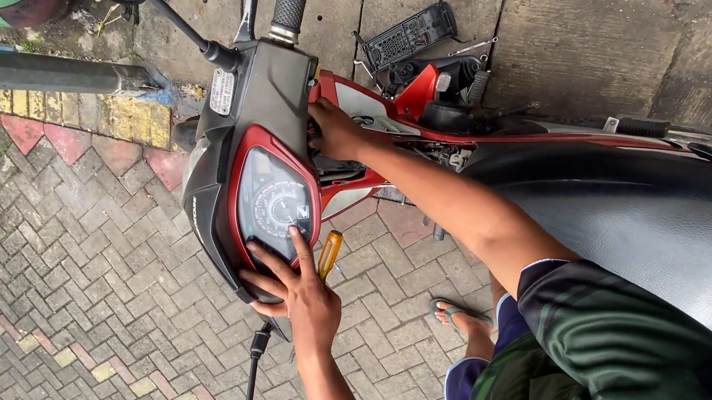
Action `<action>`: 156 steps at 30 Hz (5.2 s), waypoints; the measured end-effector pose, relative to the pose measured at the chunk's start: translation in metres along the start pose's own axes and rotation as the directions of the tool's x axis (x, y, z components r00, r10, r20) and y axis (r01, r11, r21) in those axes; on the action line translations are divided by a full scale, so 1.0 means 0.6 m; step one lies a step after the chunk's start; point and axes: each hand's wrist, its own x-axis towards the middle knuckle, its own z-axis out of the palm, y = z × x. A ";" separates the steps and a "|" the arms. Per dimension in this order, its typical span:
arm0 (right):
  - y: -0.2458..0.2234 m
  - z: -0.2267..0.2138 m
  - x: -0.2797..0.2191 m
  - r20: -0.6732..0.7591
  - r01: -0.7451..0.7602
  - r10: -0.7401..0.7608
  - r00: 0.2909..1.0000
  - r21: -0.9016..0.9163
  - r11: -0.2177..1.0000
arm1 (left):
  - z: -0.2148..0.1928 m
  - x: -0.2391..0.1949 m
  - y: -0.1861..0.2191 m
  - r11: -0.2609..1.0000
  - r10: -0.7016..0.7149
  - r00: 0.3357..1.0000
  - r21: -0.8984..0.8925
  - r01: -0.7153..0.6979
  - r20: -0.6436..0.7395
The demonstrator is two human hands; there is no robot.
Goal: The person uses a screwdriver to loosen and remove screws from the front fairing of a red and black Honda motorcycle. They work on the handlebar area and the front headlight assembly, removing parts to access the internal components.
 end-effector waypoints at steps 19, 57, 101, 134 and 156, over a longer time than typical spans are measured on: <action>-0.075 0.059 -0.498 -0.219 -0.178 0.190 0.957 0.070 0.981 | 0.114 -0.207 -0.051 0.827 0.207 0.606 -0.193 -0.528 -0.768; -0.093 0.316 -0.523 -0.228 0.020 -0.013 0.974 0.025 0.999 | 0.122 -0.269 -0.332 0.150 0.168 0.950 -0.945 -0.290 -0.264; -0.067 0.382 -0.535 -0.679 0.018 0.393 0.620 0.513 0.858 | 0.049 0.100 -0.500 0.109 0.567 0.816 -0.972 -0.207 -0.111; -0.512 0.409 -0.372 -0.644 -0.738 0.703 0.303 0.308 0.600 | -0.125 0.482 -0.709 0.068 0.785 0.618 -0.984 -0.167 -0.050; -0.495 0.419 -0.347 -0.635 -0.752 0.773 -0.016 0.517 0.409 | 0.036 0.635 -0.687 0.113 0.641 0.750 -0.987 0.118 0.163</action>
